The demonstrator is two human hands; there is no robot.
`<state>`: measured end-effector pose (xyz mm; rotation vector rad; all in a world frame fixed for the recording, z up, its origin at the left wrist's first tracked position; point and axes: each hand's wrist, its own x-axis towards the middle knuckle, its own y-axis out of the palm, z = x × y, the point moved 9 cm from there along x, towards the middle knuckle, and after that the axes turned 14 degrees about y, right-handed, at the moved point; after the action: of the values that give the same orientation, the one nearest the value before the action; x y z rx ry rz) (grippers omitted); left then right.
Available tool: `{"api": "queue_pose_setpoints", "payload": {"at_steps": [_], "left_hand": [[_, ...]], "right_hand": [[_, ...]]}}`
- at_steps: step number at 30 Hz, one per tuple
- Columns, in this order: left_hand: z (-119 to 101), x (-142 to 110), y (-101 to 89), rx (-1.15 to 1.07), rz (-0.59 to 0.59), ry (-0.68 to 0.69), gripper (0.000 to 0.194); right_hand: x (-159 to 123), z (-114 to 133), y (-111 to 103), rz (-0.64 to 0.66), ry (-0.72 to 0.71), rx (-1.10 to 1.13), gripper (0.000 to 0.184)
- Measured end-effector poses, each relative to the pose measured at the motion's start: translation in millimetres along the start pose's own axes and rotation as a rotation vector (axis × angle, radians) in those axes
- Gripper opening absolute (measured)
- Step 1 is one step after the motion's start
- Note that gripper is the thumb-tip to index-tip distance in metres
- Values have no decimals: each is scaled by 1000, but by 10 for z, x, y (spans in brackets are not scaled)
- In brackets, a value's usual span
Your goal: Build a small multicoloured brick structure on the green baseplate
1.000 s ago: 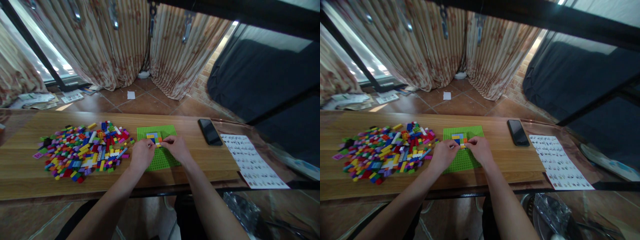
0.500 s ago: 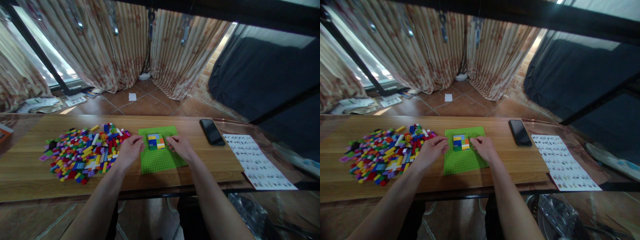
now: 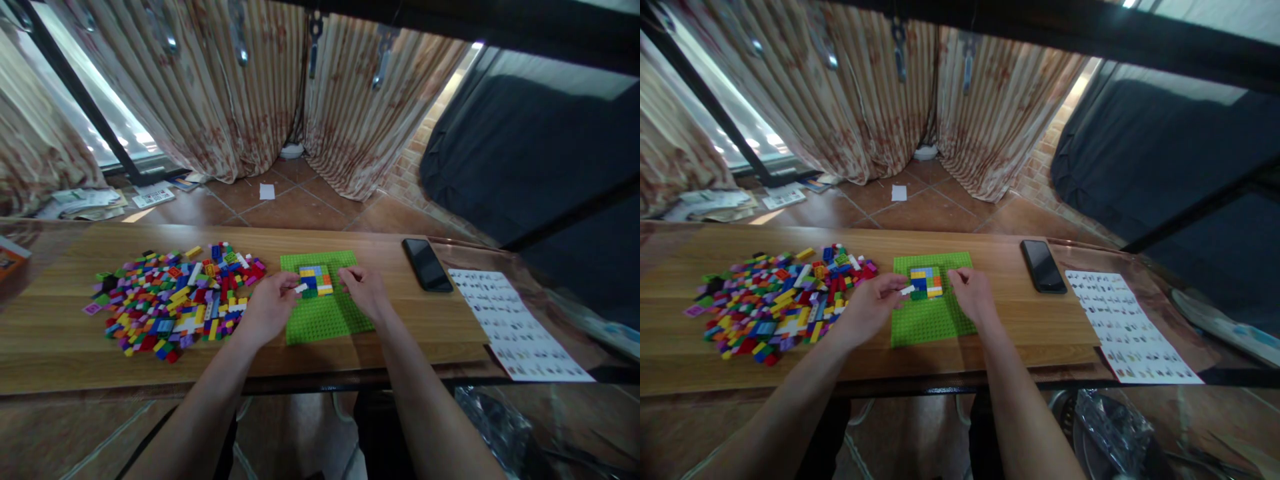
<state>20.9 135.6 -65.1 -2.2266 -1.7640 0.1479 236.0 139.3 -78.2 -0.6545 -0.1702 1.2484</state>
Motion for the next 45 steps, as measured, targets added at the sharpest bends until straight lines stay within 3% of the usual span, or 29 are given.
{"api": "queue_pose_setpoints", "payload": {"at_steps": [8,13,22,38,45], "left_hand": [[-264,-41,89,458,-16,119,21],[-324,-56,158,600,-10,145,20],[-277,-66,321,622,25,190,18],[-227,-75,367,723,61,145,32],[-267,-64,426,846,91,163,25]], "right_hand": [[-77,106,-14,-20,-57,-49,31],[-93,137,-21,-22,-75,-82,30],[-116,167,8,-1,-87,-79,28],[-150,200,28,12,-99,-108,26],[-154,203,37,13,-113,-118,27]]}}
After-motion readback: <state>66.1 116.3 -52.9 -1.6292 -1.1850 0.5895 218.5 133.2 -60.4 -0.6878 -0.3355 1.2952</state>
